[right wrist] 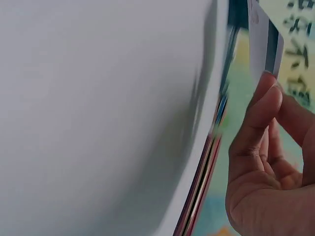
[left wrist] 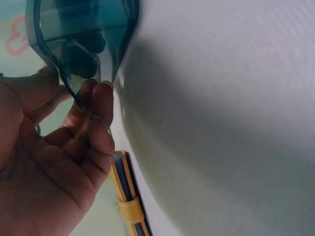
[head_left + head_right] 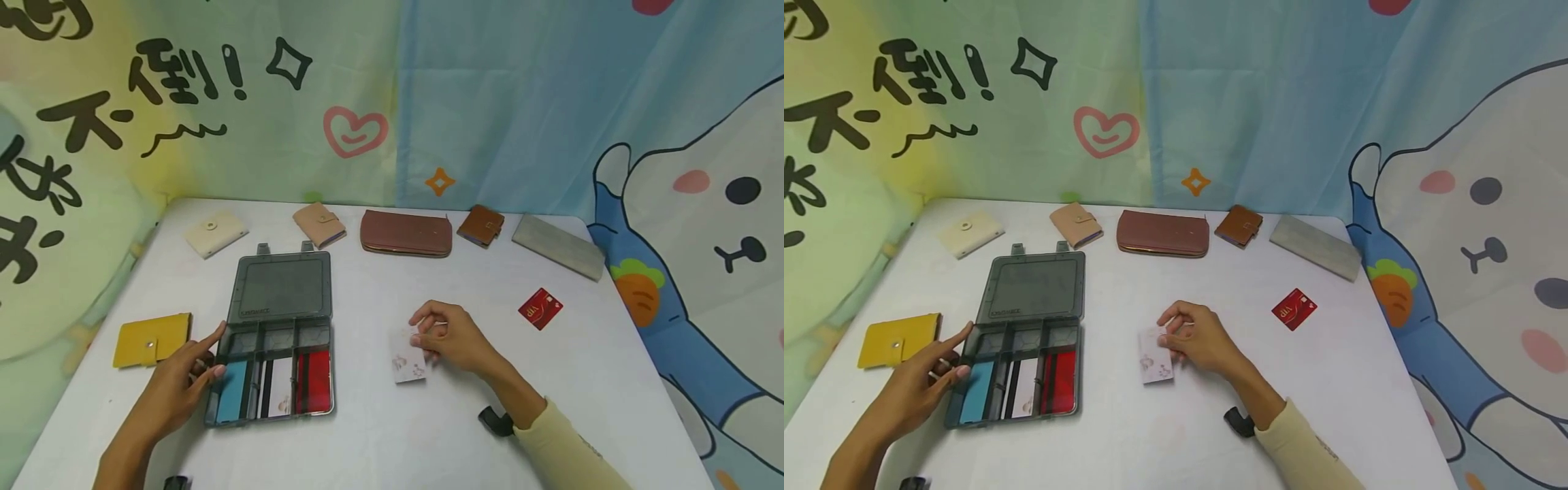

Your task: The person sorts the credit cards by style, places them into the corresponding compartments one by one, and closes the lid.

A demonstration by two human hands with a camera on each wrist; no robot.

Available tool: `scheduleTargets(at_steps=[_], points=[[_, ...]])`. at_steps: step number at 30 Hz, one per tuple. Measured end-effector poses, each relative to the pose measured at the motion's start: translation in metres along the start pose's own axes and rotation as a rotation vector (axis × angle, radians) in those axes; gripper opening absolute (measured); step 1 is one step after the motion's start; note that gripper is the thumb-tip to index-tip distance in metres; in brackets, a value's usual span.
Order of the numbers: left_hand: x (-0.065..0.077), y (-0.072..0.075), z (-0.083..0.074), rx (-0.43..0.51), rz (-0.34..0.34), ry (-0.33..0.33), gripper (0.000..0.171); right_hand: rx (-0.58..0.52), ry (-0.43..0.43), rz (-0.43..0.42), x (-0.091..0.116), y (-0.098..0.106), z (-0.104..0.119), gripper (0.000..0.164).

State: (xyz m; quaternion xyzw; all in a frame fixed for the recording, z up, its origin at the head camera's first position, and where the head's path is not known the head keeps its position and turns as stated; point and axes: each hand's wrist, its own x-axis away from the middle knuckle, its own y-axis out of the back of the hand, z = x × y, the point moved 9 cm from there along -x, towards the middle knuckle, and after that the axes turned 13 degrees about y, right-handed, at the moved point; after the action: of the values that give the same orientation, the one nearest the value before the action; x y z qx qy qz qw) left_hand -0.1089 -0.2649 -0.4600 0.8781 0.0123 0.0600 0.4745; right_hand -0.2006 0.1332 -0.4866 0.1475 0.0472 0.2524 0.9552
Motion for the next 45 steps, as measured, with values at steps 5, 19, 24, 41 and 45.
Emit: scheduleTargets(at_steps=[5, 19, 24, 41, 45], points=[[-0.001, -0.002, -0.003, 0.01, -0.001, -0.021, 0.068, -0.168, 0.036, 0.051, -0.022, -0.051, 0.023, 0.025], [-0.002, -0.003, -0.001, -0.012, 0.004, 0.013, 0.068, -0.25, 0.08, 0.212, -0.06, -0.165, 0.062, 0.027], [-0.002, -0.002, 0.0, -0.012, 0.0, 0.001, 0.069, -0.195, 0.071, 0.233, -0.058, -0.156, 0.059, 0.034], [0.0, 0.002, -0.001, -0.011, -0.029, -0.011, 0.069, 0.168, -0.067, -0.047, -0.01, 0.057, -0.016, 0.048], [0.0, 0.003, -0.002, -0.007, -0.035, -0.022, 0.068, 0.25, -0.142, -0.127, 0.016, 0.111, -0.035, 0.058]])
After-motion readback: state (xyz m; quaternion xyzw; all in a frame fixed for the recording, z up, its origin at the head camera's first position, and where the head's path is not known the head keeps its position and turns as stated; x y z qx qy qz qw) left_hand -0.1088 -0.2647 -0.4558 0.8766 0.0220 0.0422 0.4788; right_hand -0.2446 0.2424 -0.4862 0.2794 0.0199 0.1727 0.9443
